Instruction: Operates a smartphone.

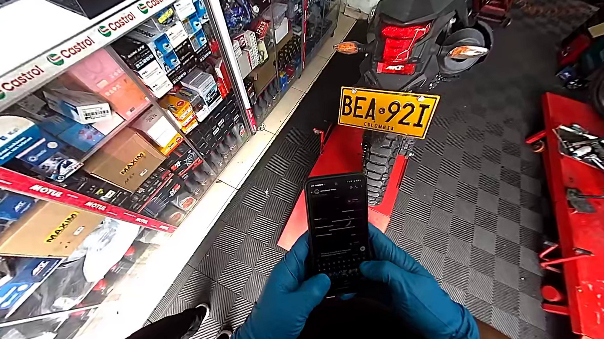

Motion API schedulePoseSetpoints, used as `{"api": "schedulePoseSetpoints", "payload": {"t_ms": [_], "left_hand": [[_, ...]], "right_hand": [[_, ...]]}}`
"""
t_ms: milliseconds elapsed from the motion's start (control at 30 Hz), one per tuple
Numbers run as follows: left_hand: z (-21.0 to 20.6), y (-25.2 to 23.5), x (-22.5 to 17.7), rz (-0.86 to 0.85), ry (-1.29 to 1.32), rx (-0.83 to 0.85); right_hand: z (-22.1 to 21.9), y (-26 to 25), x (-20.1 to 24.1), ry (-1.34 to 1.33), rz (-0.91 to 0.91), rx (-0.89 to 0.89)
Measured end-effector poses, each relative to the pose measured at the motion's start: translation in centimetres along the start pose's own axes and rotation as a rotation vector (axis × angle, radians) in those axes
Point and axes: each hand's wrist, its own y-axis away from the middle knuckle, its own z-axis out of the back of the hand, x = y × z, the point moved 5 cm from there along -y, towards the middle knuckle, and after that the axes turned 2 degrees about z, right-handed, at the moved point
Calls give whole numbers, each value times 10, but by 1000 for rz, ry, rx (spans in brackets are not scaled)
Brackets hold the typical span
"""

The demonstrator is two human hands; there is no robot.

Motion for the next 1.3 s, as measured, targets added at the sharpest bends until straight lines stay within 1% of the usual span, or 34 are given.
{"api": "schedulePoseSetpoints", "payload": {"t_ms": [67,167,367,533,733,833,967,1033,1300], "left_hand": [[1,1,0,-1,-16,2],[2,4,-1,0,-68,-62],[3,6,-1,-1,-34,-20],[2,9,-1,11,7,-23],[3,9,-1,3,-66,-69],[1,8,-1,-17,-52,-51],[-3,4,0,-27,-51,-158],[-4,2,0,-28,-53,-182],[-5,1,0,-38,-78,-160]], "right_hand": [[-2,0,0,7,10,25],[-8,-2,0,13,18,35],[-12,-3,-3,33,25,17],[-11,0,-5,31,13,9],[-9,0,-7,-49,-6,27],[-10,-1,-7,-54,6,22],[-12,-2,-6,-36,27,25],[-12,-2,-5,-33,43,29],[-9,-1,-5,-37,45,-9]]}}
